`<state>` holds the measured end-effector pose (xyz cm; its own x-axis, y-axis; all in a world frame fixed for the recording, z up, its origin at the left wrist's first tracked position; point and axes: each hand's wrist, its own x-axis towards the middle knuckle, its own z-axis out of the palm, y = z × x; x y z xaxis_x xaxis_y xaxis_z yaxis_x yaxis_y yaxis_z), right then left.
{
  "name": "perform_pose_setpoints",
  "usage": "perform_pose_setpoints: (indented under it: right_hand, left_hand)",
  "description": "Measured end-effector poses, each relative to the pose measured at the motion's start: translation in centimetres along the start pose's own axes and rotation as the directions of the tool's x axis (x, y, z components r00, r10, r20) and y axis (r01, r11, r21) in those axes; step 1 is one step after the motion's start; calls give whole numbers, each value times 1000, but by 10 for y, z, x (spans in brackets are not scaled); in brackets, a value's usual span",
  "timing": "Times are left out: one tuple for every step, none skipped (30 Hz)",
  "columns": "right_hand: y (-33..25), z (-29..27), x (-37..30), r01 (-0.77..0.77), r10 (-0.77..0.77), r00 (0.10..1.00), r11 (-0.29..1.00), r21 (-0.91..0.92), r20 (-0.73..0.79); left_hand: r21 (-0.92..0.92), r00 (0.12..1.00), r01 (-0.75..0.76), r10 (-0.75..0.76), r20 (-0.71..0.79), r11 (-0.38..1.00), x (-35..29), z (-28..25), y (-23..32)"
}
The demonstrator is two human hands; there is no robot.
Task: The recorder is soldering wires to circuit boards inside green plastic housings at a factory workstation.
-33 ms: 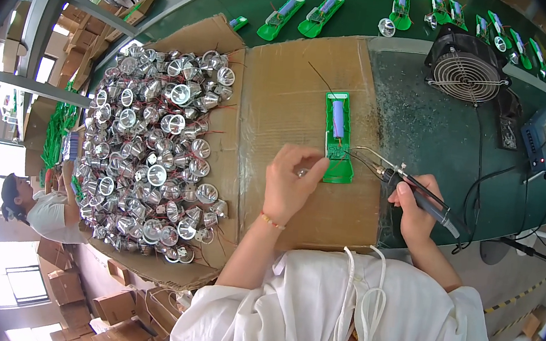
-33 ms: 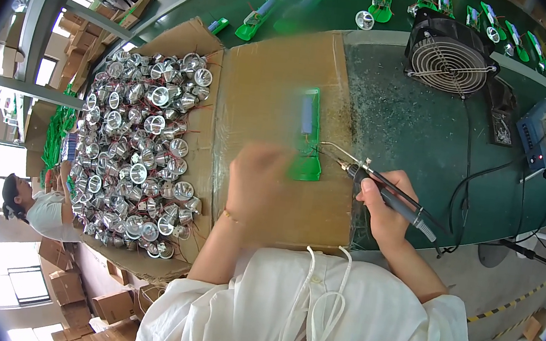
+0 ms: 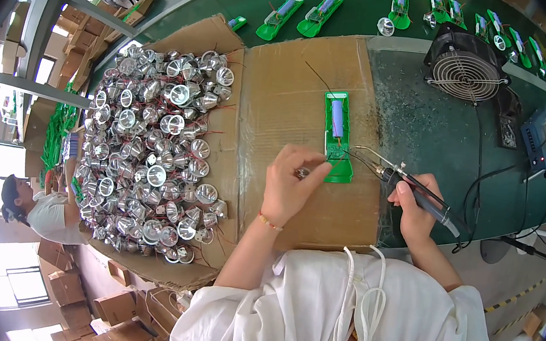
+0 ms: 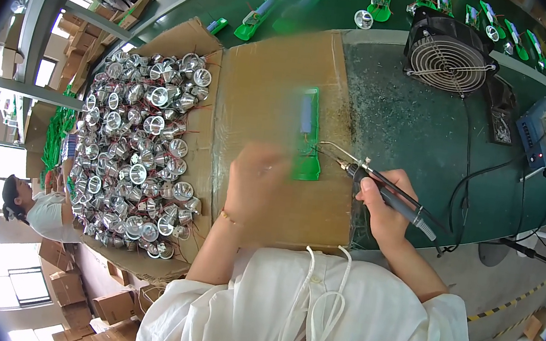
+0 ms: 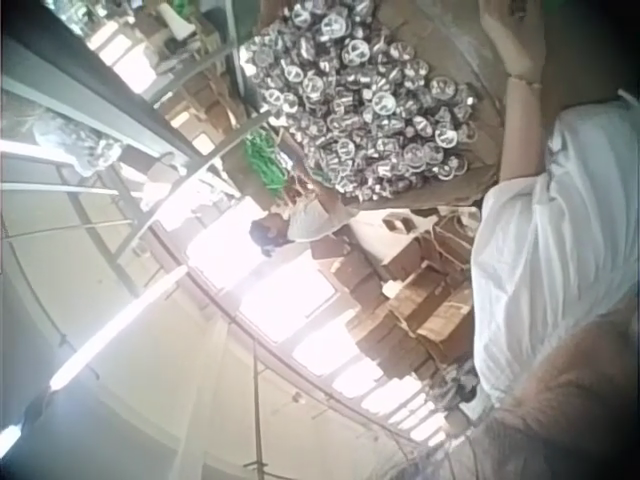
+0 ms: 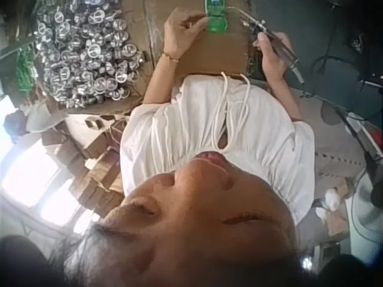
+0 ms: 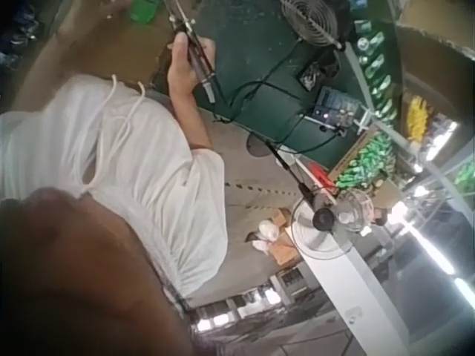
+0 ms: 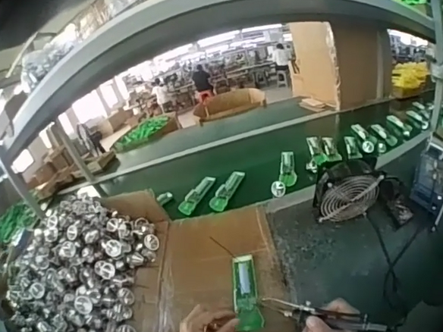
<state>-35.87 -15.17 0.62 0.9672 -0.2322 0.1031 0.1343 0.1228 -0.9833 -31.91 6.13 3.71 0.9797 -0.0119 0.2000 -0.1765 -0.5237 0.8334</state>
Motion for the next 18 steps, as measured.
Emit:
perform_pose_setpoints:
  right_hand:
    - [-1,0,0,-3,3,1000,1000,8,6]
    - [-1,1,-1,-5,5,1000,1000,7,5]
    - [-2,2,-1,-4,4,1000,1000,-4,16]
    - [-3,3,-1,-3,4,1000,1000,-16,27]
    - [-5,4,0,-2,2,1000,1000,-16,27]
    - [-6,4,0,9,-8,999,999,-32,32]
    - [-7,4,0,20,-18,999,999,-48,37]
    - [-6,4,-1,20,-18,999,999,-50,33]
    - [-5,3,-1,18,-17,999,999,-43,40]
    - [-4,3,-1,17,-15,999,999,-35,46]
    - [-4,3,-1,16,-14,999,999,-37,44]
    - [-5,4,-1,35,-30,997,997,-69,77]
    - [-5,5,-1,56,-45,993,993,-101,109]
    - [-1,4,-2,83,-65,990,987,-138,129]
    - [-1,4,-1,82,-64,990,987,-138,128]
    - [-1,5,-1,81,-62,990,985,-153,123]
    - [-1,5,-1,80,-60,991,983,-168,118]
    - [-2,5,-1,78,-59,991,983,-169,117]
  left_hand:
    - [-42,998,33,-31,48,999,-3,0,4]
    - [-42,998,34,-32,50,999,-5,2,3]
    - [78,995,-82,77,65,994,-6,3,0]
    - [194,979,-197,182,93,961,-7,4,-4]
    - [197,962,-273,264,75,942,-8,6,-11]
    - [193,961,-275,265,78,942,-9,7,-14]
    - [189,971,-239,235,47,952,-10,7,-16]
    - [183,979,-203,203,15,962,-10,7,-17]
    - [181,979,-203,203,17,962,-8,7,-16]
    - [99,998,-67,64,30,993,-5,7,-14]
    - [18,996,75,-76,55,997,-2,7,-13]
    - [21,996,77,-78,52,997,1,8,-12]
    - [55,993,92,-96,70,994,3,10,-11]
    - [90,990,106,-114,88,990,5,11,-10]
    - [90,989,106,-114,89,990,6,13,-11]
    - [154,989,91,-108,104,984,7,14,-11]
    - [216,988,74,-102,120,973,8,16,-12]
    - [216,987,75,-103,121,973,9,17,-11]
